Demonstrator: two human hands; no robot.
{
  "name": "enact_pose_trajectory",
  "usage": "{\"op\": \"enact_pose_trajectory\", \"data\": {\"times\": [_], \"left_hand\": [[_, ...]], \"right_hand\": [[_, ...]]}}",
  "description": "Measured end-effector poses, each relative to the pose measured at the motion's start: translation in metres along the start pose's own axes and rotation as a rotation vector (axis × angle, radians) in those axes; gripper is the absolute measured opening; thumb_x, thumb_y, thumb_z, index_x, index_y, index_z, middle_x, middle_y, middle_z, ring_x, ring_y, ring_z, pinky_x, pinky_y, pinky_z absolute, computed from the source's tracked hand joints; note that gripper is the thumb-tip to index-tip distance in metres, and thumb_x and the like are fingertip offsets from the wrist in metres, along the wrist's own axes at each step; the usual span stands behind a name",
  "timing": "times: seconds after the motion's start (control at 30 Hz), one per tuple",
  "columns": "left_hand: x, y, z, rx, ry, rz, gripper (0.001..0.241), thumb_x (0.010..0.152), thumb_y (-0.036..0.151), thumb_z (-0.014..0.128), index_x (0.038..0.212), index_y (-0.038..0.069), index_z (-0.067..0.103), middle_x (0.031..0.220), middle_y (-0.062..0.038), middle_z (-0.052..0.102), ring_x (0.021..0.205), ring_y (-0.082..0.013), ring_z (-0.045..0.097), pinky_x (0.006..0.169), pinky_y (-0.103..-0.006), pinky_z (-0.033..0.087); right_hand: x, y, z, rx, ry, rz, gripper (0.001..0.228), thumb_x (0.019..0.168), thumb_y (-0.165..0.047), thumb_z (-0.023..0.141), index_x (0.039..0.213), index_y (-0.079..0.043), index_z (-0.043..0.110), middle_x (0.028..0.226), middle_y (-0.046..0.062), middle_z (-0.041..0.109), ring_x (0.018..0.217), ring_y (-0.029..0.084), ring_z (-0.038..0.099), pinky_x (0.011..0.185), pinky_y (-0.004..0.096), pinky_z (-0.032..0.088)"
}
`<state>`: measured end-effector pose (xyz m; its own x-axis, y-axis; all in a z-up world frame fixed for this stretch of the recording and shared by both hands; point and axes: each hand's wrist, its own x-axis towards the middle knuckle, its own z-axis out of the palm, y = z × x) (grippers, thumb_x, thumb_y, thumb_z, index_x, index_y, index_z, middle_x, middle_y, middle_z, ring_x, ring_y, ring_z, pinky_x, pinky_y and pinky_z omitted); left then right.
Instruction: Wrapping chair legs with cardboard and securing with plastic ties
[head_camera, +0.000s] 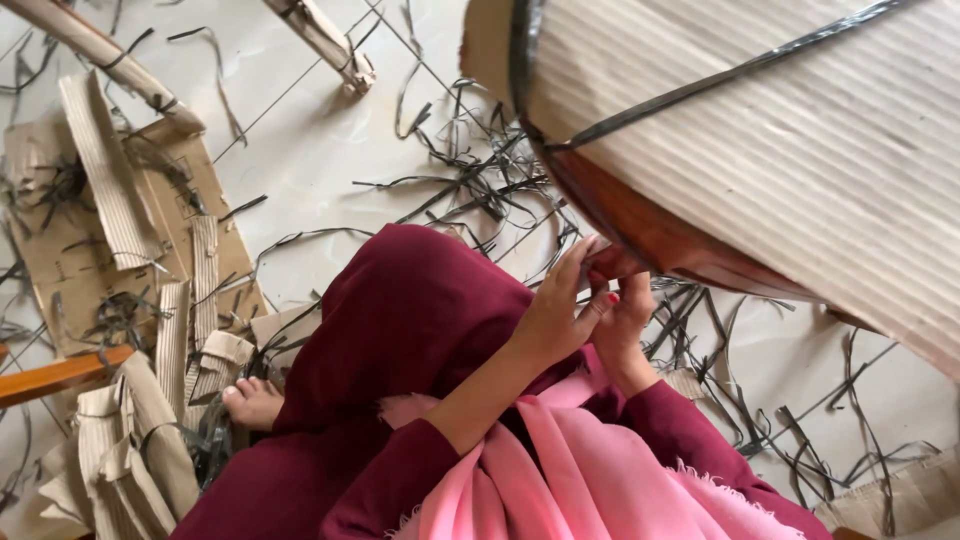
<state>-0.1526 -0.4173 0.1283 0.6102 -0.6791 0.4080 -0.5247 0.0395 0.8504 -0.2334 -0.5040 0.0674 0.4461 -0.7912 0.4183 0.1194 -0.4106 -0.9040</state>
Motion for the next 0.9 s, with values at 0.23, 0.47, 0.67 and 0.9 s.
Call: {"op": "enact_pose_trajectory", "data": {"times": [0.23,0.47,0.67,0.9], "left_hand": [[0.016,-0.049,0.003,-0.265,0.031,-0.121,0.07,0.091,0.002,0.077,0.146,-0.01,0.037,0.112,-0.023,0.061,0.101,-0.0381,0.069,0.088,-0.0454,0.059],[0.057,-0.055,-0.083,-0.143,-0.077,-0.289,0.039,0.093,0.002,0.068,0.122,0.001,0.041,0.093,-0.019,0.057,0.084,-0.0422,0.065,0.076,-0.0523,0.054],[0.07,-0.068,-0.14,-0.021,0.052,-0.25,0.029,0.098,0.008,0.066,0.116,0.006,0.044,0.094,-0.013,0.056,0.089,-0.0318,0.063,0.076,-0.0436,0.056],[0.062,-0.104,-0.145,0.176,0.274,-0.087,0.051,0.101,0.013,0.06,0.147,0.002,0.039,0.122,-0.022,0.052,0.115,-0.0477,0.06,0.105,-0.0557,0.049]], "right_hand": [[-0.018,0.046,0.023,-0.27,0.052,0.006,0.008,0.096,-0.002,0.065,0.092,-0.004,0.071,0.073,0.019,0.061,0.069,0.045,0.061,0.069,0.048,0.05],[0.052,-0.06,0.115,-0.033,0.11,-0.122,0.014,0.082,0.004,0.071,0.092,-0.005,0.073,0.079,0.013,0.069,0.073,0.032,0.069,0.078,0.041,0.054],[0.056,-0.062,0.184,-0.142,0.085,-0.193,0.017,0.077,-0.006,0.081,0.093,-0.01,0.076,0.077,0.012,0.072,0.076,0.036,0.074,0.078,0.04,0.057],[0.07,-0.099,0.19,-0.279,-0.52,0.796,0.06,0.104,-0.061,0.044,0.148,-0.023,0.054,0.136,0.028,0.062,0.127,0.046,0.059,0.115,0.056,0.041]]}}
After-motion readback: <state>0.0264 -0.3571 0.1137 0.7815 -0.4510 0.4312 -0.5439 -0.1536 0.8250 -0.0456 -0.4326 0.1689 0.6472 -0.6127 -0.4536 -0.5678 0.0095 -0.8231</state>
